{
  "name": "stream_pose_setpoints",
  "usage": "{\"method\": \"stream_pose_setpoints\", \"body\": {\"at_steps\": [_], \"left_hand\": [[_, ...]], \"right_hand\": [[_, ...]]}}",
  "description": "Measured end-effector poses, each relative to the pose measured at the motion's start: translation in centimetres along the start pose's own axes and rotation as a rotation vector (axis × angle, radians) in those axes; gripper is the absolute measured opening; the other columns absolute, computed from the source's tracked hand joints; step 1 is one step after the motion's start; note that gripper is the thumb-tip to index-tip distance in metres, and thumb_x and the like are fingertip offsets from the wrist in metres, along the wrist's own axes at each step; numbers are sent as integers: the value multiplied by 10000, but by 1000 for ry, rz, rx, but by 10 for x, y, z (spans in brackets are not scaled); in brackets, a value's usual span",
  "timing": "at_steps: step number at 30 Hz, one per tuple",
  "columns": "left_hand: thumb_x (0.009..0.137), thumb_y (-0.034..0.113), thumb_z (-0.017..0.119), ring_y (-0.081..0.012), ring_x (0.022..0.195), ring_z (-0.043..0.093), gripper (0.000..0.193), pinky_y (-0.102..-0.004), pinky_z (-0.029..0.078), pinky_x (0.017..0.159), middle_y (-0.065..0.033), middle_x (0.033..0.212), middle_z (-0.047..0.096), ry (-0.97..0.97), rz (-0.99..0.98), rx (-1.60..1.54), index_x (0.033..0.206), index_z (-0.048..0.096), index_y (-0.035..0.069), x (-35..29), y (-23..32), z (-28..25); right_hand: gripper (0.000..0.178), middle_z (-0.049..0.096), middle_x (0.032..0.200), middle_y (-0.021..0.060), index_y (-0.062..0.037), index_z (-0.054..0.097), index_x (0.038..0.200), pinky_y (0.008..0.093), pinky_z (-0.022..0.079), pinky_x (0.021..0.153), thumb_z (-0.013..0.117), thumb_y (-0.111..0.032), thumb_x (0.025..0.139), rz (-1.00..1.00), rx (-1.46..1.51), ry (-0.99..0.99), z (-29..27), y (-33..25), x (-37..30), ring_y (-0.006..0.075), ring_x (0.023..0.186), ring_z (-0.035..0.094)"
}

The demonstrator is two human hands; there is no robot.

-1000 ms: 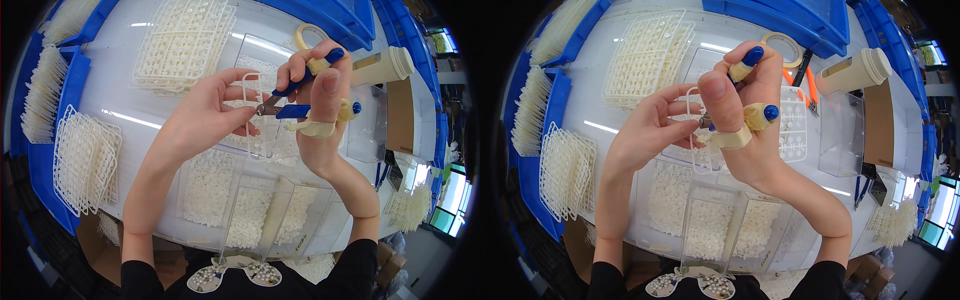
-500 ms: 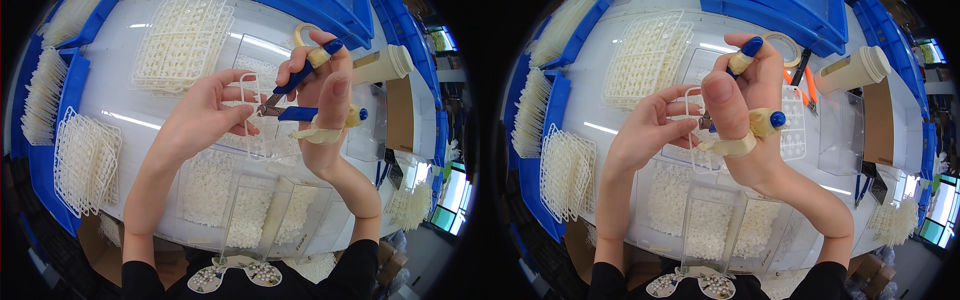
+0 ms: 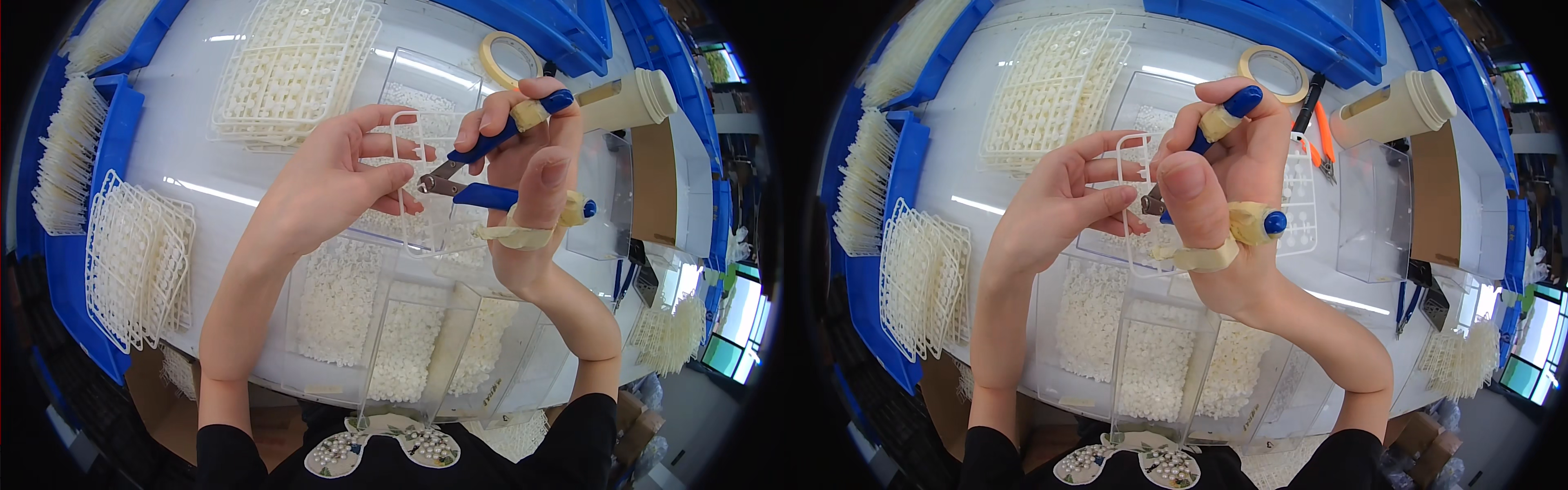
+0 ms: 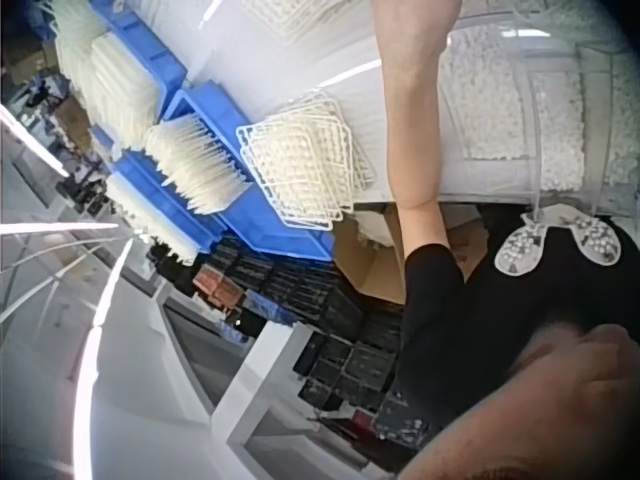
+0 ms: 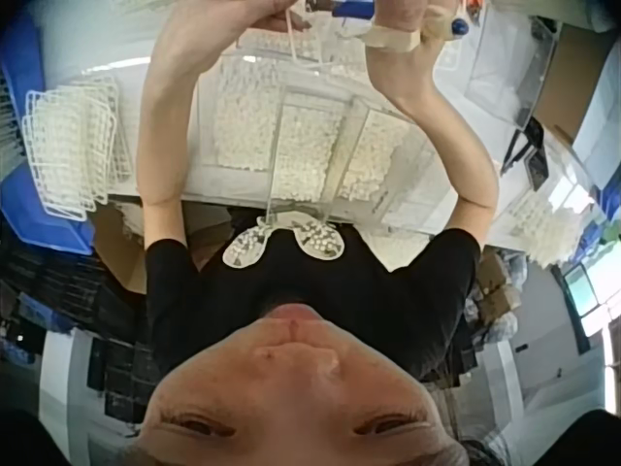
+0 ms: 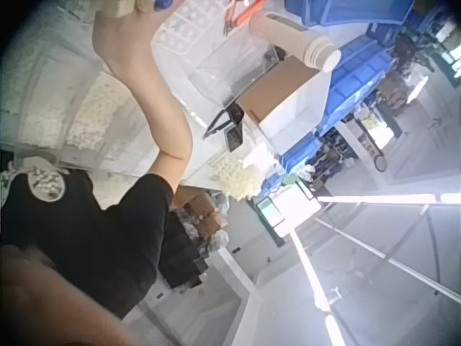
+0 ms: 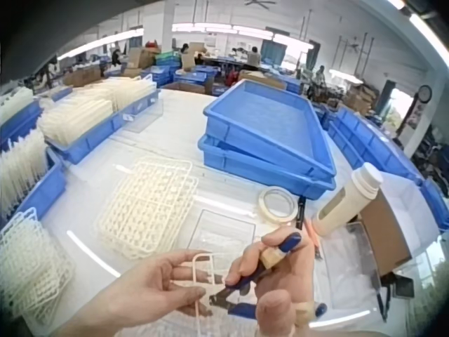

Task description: The person removes plastic parts from plastic sprues by detaching pieces by hand and cutting remaining components off using pliers into storage bins.

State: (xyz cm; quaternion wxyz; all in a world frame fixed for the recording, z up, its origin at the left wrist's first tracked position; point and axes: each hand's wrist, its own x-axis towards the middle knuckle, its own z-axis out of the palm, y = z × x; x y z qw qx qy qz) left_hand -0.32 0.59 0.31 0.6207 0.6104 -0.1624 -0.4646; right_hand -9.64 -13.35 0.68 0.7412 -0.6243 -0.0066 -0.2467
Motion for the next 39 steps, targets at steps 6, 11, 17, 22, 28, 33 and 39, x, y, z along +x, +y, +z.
{"method": "stream_pose_setpoints", "body": {"at_steps": [6, 11, 17, 22, 28, 33, 39], "left_hand": [[856, 23, 555, -171, 758, 665, 512, -219, 535, 632, -114, 1055, 588, -5, -14, -2, 1332, 368, 1, 0, 0, -1], [849, 2, 557, -166, 764, 660, 554, -224, 534, 637, -106, 1054, 576, -12, 19, 44, 1357, 339, 19, -4, -6, 3], [844, -12, 552, -163, 746, 657, 573, -226, 528, 623, -105, 1060, 567, 14, 45, 77, 1367, 319, 17, -3, -6, 6], [842, -7, 553, -165, 729, 658, 573, -222, 525, 612, -132, 1063, 599, 15, 39, 27, 1363, 314, 2, -3, -6, 6], [838, -10, 562, -179, 750, 664, 596, -232, 534, 633, -152, 1116, 573, 0, 2, 16, 1371, 295, -4, -2, -4, 6], [821, -27, 583, -189, 775, 667, 648, -239, 538, 654, -158, 1119, 561, -20, 45, 5, 1387, 269, -1, -4, -6, 4], [819, -24, 595, -186, 780, 664, 654, -242, 540, 661, -152, 1098, 561, -25, 52, -4, 1387, 272, -1, -3, -6, 4]], "right_hand": [[484, 460, 858, 54, -72, 286, 1118, 237, 395, 645, 592, -354, 870, 4, 38, 14, 0, 1, -1, 95, 733, 433], [405, 459, 841, 52, -75, 293, 1077, 227, 385, 629, 594, -252, 873, -12, 51, 12, -2, 3, -1, 83, 718, 420], [404, 459, 854, 52, -72, 300, 1082, 228, 395, 664, 600, -240, 871, -23, 49, 37, -1, 2, -1, 84, 724, 414], [616, 439, 925, 38, -110, 331, 1157, 242, 360, 672, 395, -648, 863, -27, -216, -11, -4, -1, -2, 137, 834, 489], [663, 435, 928, 33, -112, 329, 1174, 241, 366, 673, 396, -681, 840, 5, -249, 11, -2, 1, -7, 132, 832, 489], [611, 433, 924, 25, -131, 334, 1144, 246, 366, 691, 385, -666, 853, 56, -190, -47, -4, 1, -6, 134, 832, 486], [631, 436, 918, 26, -132, 339, 1152, 246, 353, 678, 393, -679, 842, 66, -217, 5, -4, -1, -7, 143, 830, 487]]}}
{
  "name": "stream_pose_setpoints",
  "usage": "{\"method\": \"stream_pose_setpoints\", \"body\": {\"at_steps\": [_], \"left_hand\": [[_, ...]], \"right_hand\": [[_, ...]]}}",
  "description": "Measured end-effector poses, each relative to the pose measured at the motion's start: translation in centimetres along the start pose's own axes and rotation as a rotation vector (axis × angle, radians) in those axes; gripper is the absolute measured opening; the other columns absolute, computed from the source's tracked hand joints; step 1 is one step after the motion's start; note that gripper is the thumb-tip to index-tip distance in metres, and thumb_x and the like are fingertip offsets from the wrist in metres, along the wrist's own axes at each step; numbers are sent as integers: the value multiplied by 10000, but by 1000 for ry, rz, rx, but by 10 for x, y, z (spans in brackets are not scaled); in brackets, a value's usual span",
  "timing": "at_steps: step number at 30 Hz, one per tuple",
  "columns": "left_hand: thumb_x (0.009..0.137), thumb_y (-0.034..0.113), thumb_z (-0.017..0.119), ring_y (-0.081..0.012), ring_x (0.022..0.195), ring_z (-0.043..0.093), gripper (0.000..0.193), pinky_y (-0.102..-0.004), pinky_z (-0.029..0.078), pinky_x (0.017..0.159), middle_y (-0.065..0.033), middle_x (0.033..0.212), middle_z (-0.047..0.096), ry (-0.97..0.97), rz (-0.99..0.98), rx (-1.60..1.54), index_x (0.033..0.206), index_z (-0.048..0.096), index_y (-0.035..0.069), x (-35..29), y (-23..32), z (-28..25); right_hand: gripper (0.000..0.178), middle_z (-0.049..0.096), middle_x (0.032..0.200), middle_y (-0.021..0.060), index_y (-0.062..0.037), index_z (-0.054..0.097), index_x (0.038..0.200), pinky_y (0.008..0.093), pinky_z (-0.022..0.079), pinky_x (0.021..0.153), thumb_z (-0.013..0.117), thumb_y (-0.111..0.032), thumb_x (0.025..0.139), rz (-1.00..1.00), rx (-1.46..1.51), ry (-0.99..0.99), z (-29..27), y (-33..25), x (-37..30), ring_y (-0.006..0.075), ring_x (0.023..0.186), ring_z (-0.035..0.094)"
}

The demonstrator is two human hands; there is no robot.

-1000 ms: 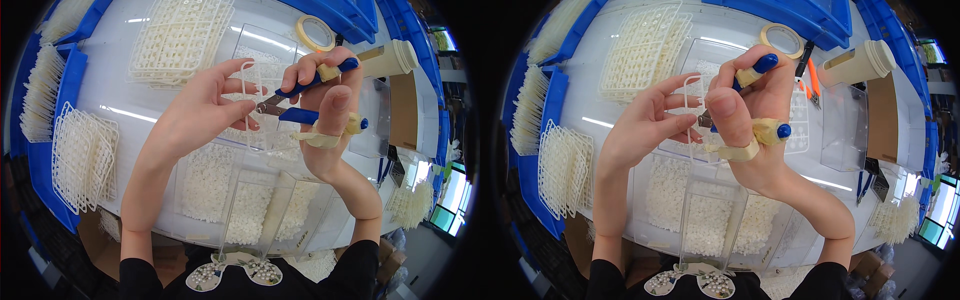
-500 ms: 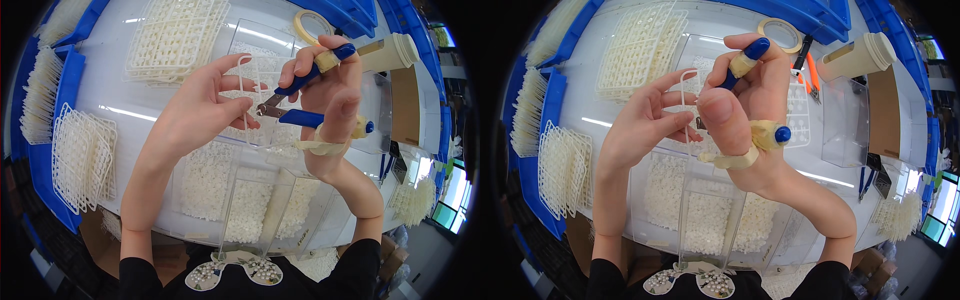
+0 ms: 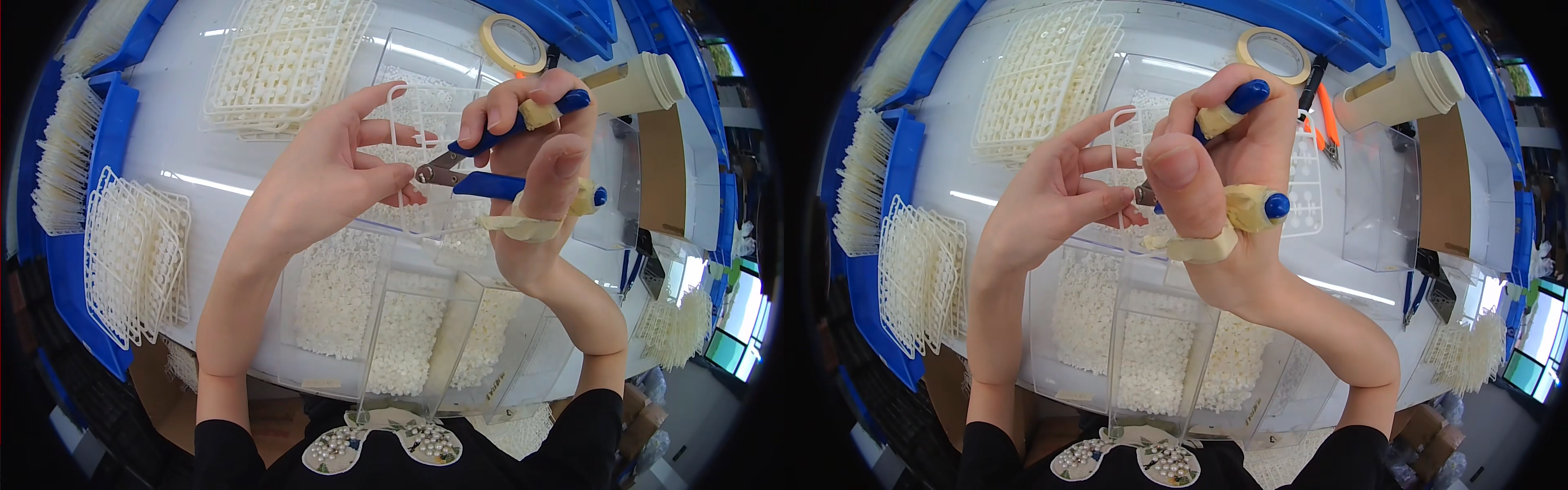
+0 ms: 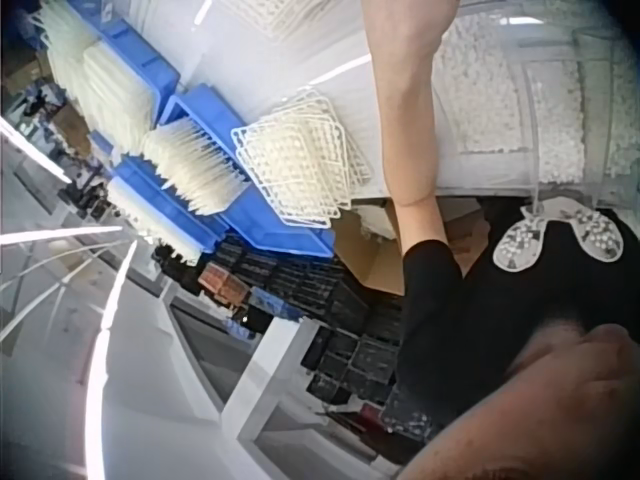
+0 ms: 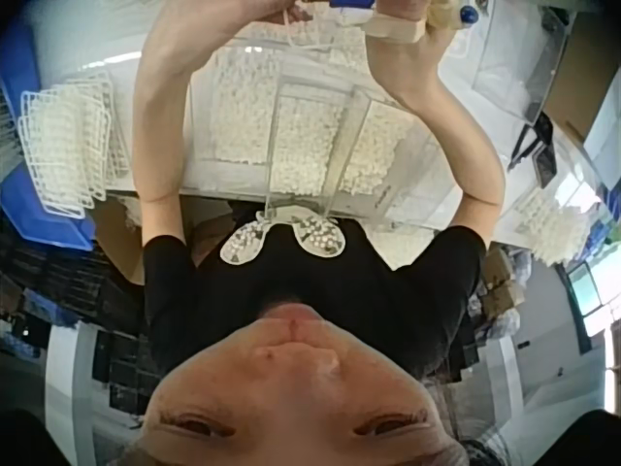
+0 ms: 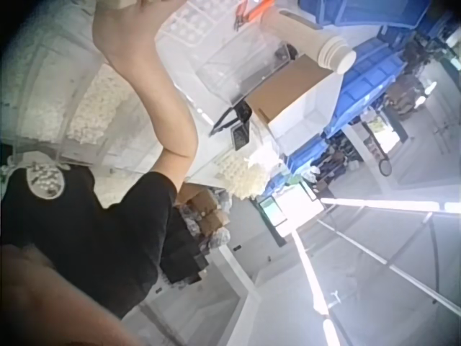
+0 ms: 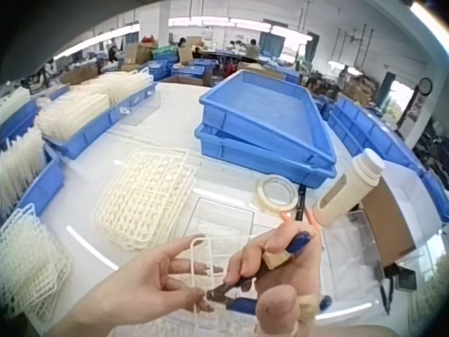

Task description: The person removes plastic parts from plastic sprues by detaching pieces by hand and cutting remaining components off using pliers into storage bins.

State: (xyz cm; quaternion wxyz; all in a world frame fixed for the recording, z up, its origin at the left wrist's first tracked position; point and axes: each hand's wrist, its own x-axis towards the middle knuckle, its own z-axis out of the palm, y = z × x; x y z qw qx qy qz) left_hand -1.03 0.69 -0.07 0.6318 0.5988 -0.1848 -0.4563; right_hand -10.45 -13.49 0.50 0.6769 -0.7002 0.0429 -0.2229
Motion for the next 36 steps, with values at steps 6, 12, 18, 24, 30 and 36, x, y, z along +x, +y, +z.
{"method": "stream_pose_setpoints", "body": {"at_steps": [6, 12, 18, 24, 30, 36], "left_hand": [[822, -12, 605, -177, 771, 659, 645, -244, 538, 662, -144, 1090, 562, 27, -22, 20, 1382, 284, -1, 1, 0, -1], [806, -16, 625, -157, 794, 646, 681, -255, 539, 689, -143, 1105, 555, 32, -4, 40, 1388, 272, -5, 1, -3, -2], [773, -53, 622, -151, 802, 643, 730, -248, 533, 717, -160, 1128, 543, 18, 10, 82, 1397, 245, -14, -1, -1, -1], [763, -65, 620, -156, 809, 646, 743, -245, 531, 721, -168, 1131, 542, 24, 12, 85, 1398, 238, -17, 0, -2, -1], [755, -67, 631, -160, 804, 648, 744, -247, 532, 713, -170, 1133, 549, 27, 9, 78, 1391, 248, -26, 0, -1, 0], [750, -50, 621, -175, 803, 654, 724, -251, 533, 687, -181, 1116, 572, 57, 21, 133, 1377, 259, -47, 0, -2, 2]], "right_hand": [[783, 446, 919, 29, -116, 346, 1215, 249, 349, 662, 427, -754, 768, 4, 0, 76, 6, -2, -1, 142, 820, 488], [725, 441, 913, 24, -128, 345, 1170, 247, 348, 657, 429, -735, 783, 16, -16, 63, 5, -3, -3, 137, 819, 482], [707, 440, 912, 23, -128, 343, 1167, 239, 354, 662, 444, -718, 791, 19, -3, 53, 6, -4, -3, 132, 822, 481], [759, 453, 906, 30, -104, 348, 1192, 237, 367, 655, 470, -723, 771, 4, -10, 80, 9, -5, -2, 135, 815, 496], [748, 457, 899, 32, -107, 354, 1173, 236, 371, 651, 480, -721, 765, -2, 25, 87, 9, -3, -2, 141, 807, 502], [615, 444, 887, 30, -121, 351, 1112, 233, 375, 659, 462, -655, 827, -30, 17, 30, 5, -3, -4, 134, 798, 492]]}}
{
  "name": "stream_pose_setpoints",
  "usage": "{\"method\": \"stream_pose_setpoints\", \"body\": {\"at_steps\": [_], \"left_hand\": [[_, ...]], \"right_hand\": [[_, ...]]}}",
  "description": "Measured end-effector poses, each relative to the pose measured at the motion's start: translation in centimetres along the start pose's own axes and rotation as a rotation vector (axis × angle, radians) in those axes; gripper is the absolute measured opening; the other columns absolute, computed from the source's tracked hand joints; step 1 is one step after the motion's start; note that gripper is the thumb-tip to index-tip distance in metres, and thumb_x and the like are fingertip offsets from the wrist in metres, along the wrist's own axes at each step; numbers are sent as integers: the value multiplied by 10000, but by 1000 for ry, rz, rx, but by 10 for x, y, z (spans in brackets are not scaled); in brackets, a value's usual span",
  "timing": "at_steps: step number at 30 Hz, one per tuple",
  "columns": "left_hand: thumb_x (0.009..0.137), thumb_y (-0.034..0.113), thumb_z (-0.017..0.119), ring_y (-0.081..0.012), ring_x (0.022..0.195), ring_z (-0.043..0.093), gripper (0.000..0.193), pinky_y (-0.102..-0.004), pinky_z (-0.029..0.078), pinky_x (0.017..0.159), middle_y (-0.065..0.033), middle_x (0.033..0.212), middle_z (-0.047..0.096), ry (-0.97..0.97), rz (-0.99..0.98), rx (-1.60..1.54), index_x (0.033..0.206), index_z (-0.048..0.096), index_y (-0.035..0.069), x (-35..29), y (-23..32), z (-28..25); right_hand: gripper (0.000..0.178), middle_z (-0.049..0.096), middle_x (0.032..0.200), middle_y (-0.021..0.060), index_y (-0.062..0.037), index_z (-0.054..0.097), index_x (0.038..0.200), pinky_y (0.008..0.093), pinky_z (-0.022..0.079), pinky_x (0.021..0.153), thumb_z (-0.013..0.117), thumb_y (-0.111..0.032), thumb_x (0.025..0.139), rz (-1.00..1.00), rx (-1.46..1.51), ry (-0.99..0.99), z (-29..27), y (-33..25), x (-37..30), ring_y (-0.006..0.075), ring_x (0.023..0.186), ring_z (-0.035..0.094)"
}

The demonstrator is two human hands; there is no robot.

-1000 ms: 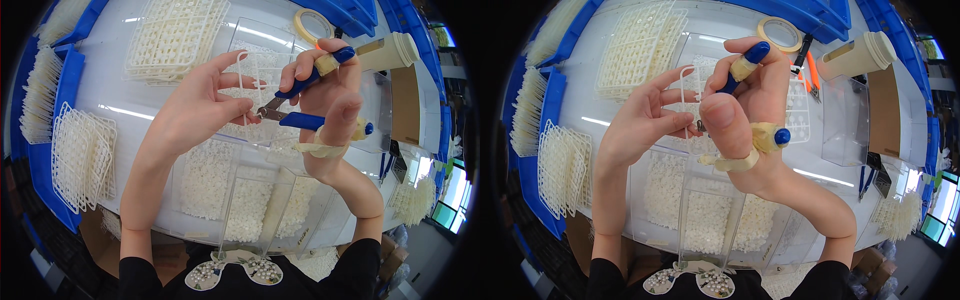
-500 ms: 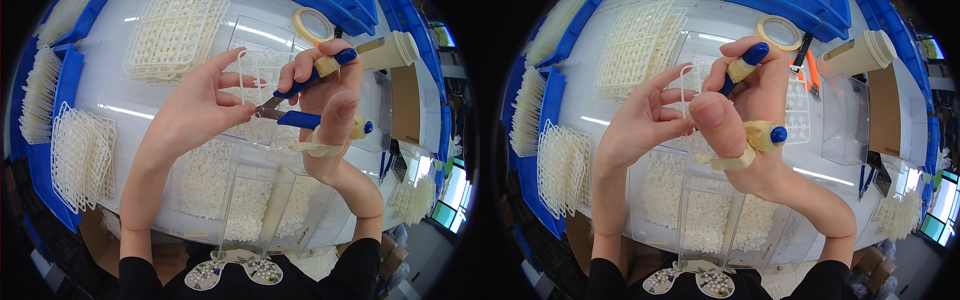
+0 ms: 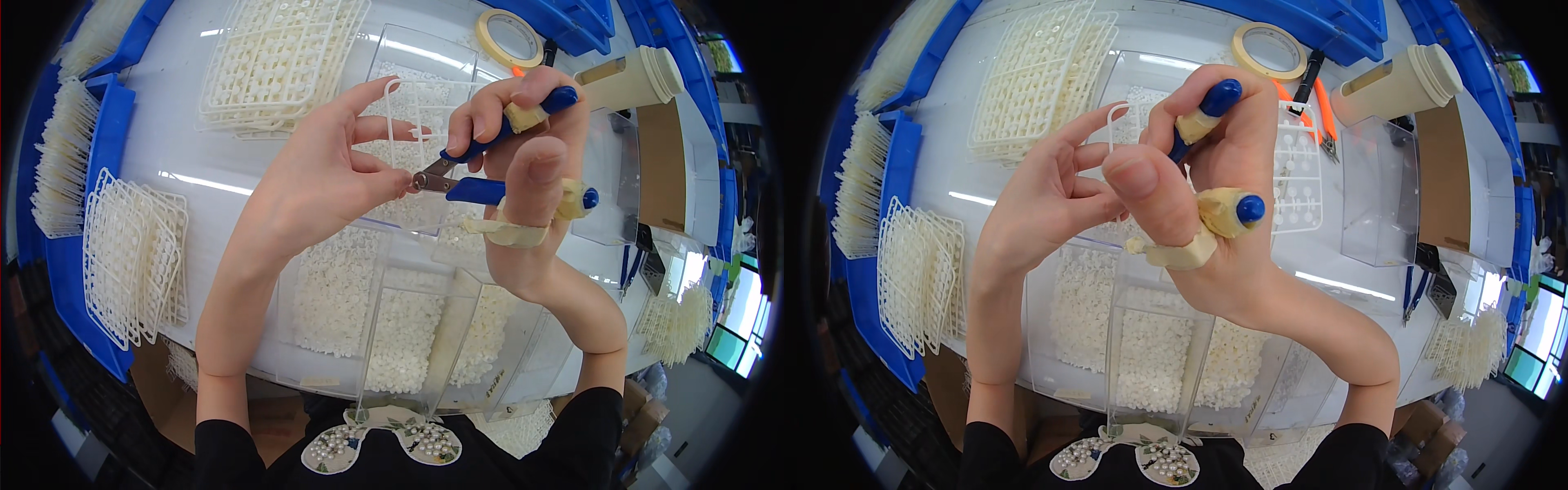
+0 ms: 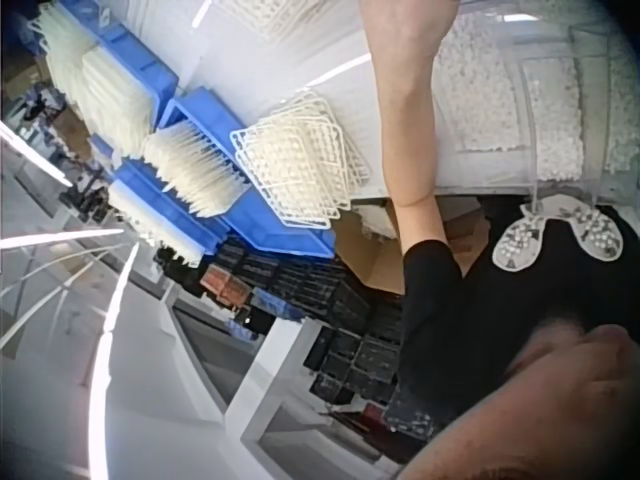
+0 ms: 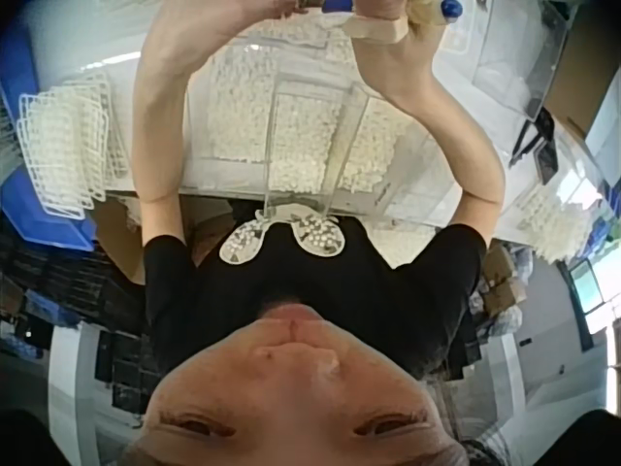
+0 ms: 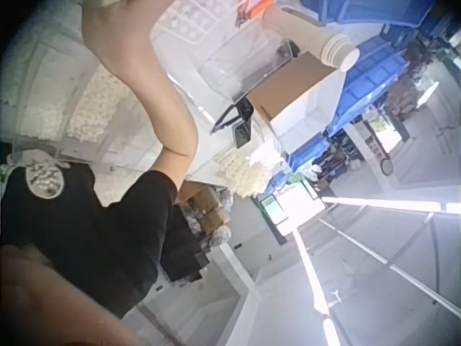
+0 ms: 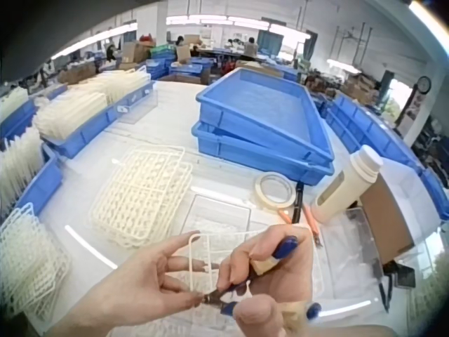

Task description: The person removes plastic parts from plastic sprues by detaching pieces by hand and cutting remaining components off using pliers into storage bins.

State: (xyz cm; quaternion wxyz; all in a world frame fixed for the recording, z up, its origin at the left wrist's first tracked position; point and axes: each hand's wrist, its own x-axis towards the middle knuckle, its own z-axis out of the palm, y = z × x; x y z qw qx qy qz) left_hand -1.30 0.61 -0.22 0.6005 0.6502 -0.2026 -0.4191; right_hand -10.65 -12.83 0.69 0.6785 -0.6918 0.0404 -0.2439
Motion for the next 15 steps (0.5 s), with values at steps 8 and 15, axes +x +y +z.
{"method": "stream_pose_setpoints", "body": {"at_steps": [8, 15], "left_hand": [[815, -35, 518, -170, 838, 632, 636, -252, 519, 692, -196, 1123, 573, 78, 20, -66, 1388, 244, -18, -2, -1, 9], [875, 3, 499, -169, 892, 633, 601, -263, 513, 750, -195, 1152, 585, 159, 125, 160, 1409, 224, 38, -10, 7, 14]], "right_hand": [[626, 462, 955, 51, -47, 296, 1252, 233, 383, 711, 480, -523, 890, -94, -160, -70, -15, -15, 4, 112, 851, 485], [814, 431, 970, 61, -42, 284, 1283, 264, 375, 707, 538, -639, 791, -43, -201, 107, -62, -48, -36, 155, 866, 490]]}}
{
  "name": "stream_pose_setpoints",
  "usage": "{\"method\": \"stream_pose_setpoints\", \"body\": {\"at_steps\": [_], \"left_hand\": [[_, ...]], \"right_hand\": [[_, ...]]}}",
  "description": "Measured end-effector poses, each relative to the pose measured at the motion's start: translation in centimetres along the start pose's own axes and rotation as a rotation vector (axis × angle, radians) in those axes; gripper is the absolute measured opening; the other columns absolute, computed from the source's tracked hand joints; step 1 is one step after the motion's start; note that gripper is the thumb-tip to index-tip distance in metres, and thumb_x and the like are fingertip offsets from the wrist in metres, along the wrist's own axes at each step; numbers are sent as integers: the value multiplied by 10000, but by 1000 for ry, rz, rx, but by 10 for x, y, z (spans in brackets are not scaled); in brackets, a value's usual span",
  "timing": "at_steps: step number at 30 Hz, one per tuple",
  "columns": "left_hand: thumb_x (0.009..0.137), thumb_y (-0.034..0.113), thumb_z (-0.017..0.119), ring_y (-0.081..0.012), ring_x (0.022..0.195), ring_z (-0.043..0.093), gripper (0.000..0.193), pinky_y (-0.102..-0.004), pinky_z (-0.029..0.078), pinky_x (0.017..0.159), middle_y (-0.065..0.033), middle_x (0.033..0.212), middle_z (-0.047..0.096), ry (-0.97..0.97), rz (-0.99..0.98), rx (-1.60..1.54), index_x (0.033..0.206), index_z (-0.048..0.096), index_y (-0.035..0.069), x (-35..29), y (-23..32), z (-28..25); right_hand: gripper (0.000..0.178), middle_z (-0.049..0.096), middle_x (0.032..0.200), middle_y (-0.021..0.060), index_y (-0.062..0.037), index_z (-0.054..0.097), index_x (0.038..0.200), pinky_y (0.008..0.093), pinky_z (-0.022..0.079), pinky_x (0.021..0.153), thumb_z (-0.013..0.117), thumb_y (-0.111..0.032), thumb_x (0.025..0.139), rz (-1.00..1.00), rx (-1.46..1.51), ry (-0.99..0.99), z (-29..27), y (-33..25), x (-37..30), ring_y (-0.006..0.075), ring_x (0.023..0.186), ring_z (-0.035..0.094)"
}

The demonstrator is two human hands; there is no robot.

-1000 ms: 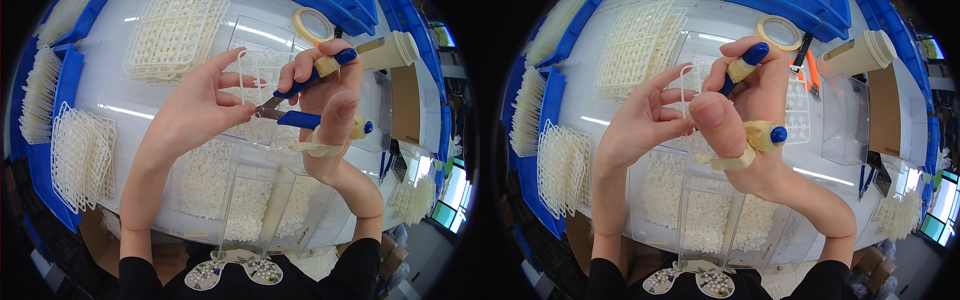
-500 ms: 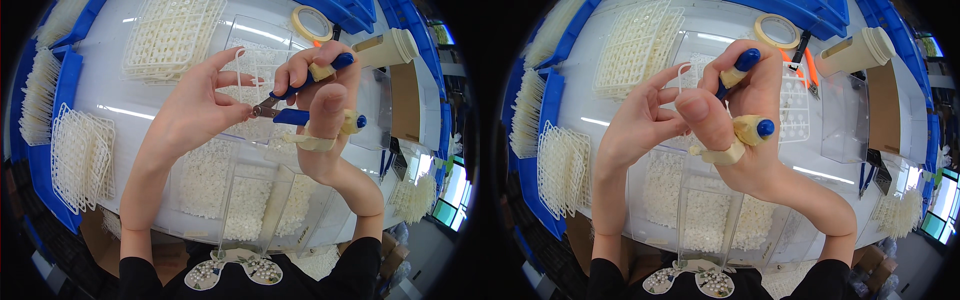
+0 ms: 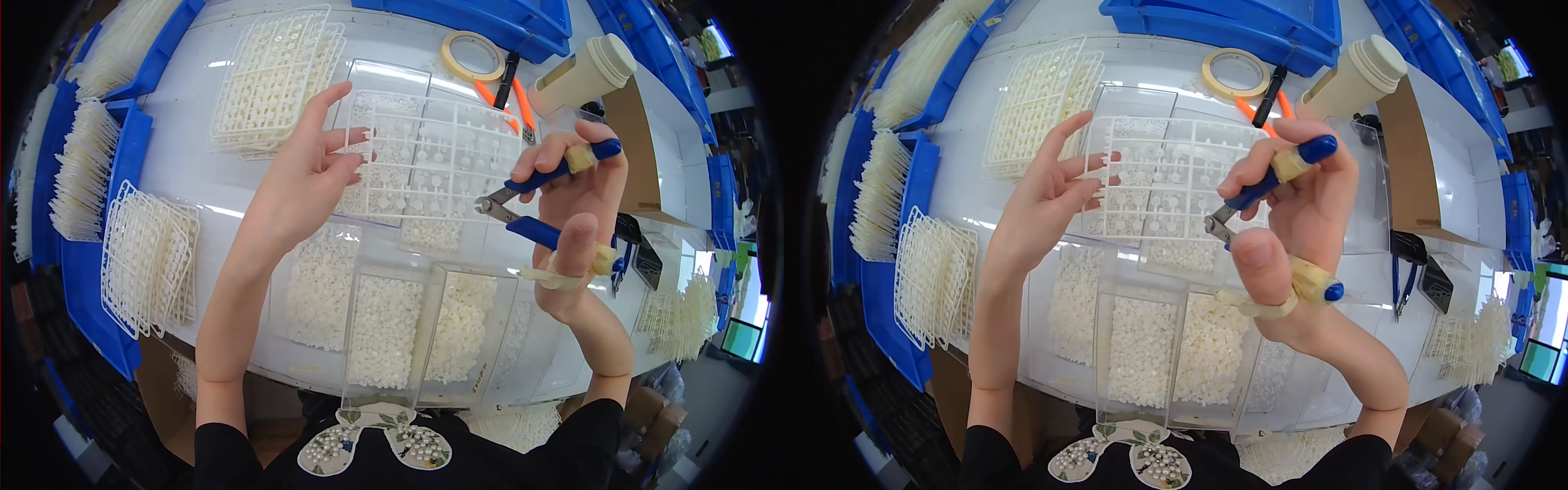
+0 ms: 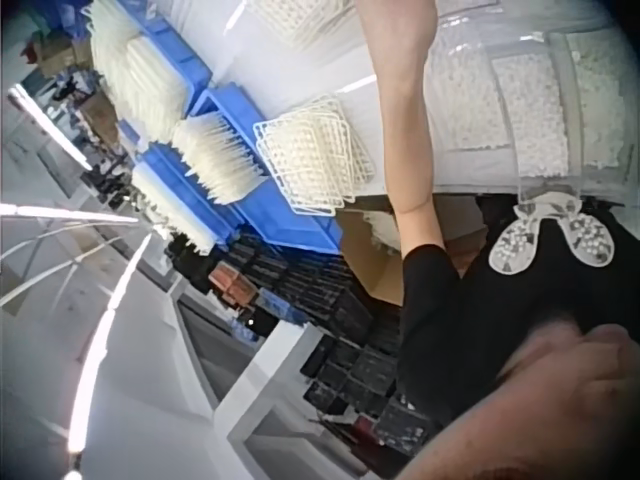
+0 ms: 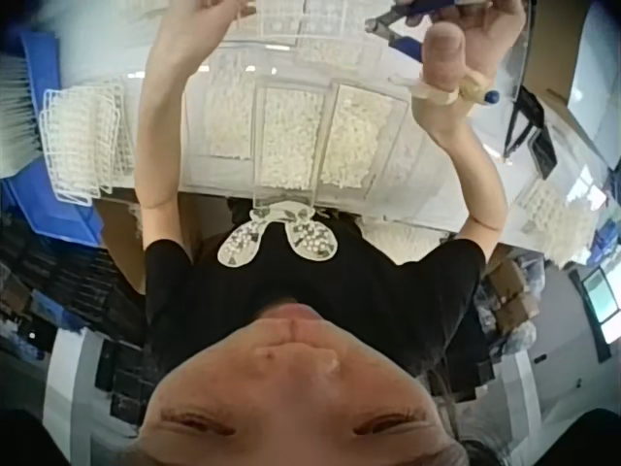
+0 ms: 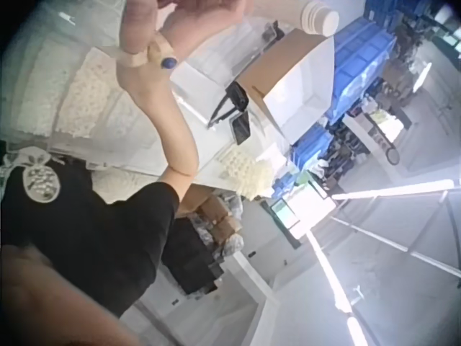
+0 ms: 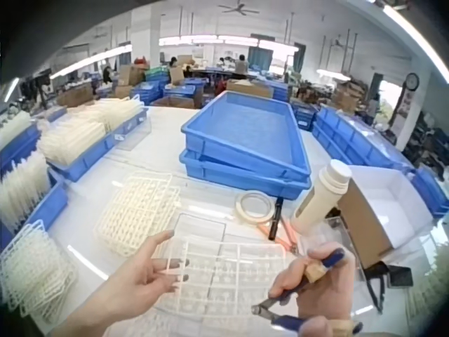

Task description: The person removes plastic parts from plastic sprues by detaching pieces by hand and cutting remaining components off using pliers into storage bins.

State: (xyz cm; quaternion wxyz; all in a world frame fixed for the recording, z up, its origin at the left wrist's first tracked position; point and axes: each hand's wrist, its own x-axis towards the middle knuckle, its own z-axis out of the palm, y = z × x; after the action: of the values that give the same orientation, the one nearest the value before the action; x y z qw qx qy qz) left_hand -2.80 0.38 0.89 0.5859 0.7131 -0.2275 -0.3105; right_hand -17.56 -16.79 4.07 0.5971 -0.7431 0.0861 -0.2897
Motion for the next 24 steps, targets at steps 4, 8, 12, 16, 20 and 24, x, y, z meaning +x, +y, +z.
{"method": "stream_pose_setpoints", "body": {"at_steps": [4, 8, 12, 16, 20, 24], "left_hand": [[882, 15, 502, -163, 811, 654, 604, -243, 539, 670, -207, 1158, 580, -114, -168, -53, 1412, 212, 26, -2, 21, -9], [891, 32, 510, -151, 722, 654, 568, -237, 550, 626, -198, 1150, 584, -191, -102, -203, 1392, 244, 10, 5, 26, 3], [905, 47, 509, -129, 769, 628, 524, -267, 551, 702, -174, 1136, 587, -260, -231, -410, 1367, 262, 31, 0, 16, 59], [916, 50, 498, -113, 835, 601, 518, -290, 545, 749, -120, 1062, 597, -361, -324, -388, 1369, 247, 74, -1, 10, 78], [924, -16, 409, -110, 772, 564, 478, -266, 521, 723, -135, 1121, 576, -302, -337, -330, 1358, 231, 76, -2, 12, 79], [926, -17, 405, -106, 763, 564, 480, -263, 523, 718, -135, 1124, 574, -284, -349, -322, 1362, 224, 73, -3, 14, 81]], "right_hand": [[878, 428, 971, 68, -51, 290, 1299, 268, 384, 692, 558, -680, 748, -10, 45, 82, -20, -6, -10, 181, 850, 491], [952, 409, 980, 62, -86, 291, 1318, 282, 391, 702, 569, -741, 685, -197, 168, 69, -35, -12, -18, 194, 858, 475], [918, 417, 980, 67, -97, 272, 1303, 293, 385, 718, 614, -676, 678, -191, 273, 33, -31, -4, -23, 190, 868, 479], [718, 444, 965, 79, -68, 252, 1256, 297, 373, 756, 650, -432, 782, 8, 336, 48, -22, 19, -27, 158, 885, 492], [655, 445, 962, 76, -70, 257, 1248, 300, 374, 770, 628, -390, 814, 99, 359, 16, -18, 26, -26, 143, 882, 478], [637, 446, 948, 69, -75, 270, 1219, 283, 377, 765, 656, -364, 804, 107, 369, -2, -16, 28, -27, 131, 863, 464]]}}
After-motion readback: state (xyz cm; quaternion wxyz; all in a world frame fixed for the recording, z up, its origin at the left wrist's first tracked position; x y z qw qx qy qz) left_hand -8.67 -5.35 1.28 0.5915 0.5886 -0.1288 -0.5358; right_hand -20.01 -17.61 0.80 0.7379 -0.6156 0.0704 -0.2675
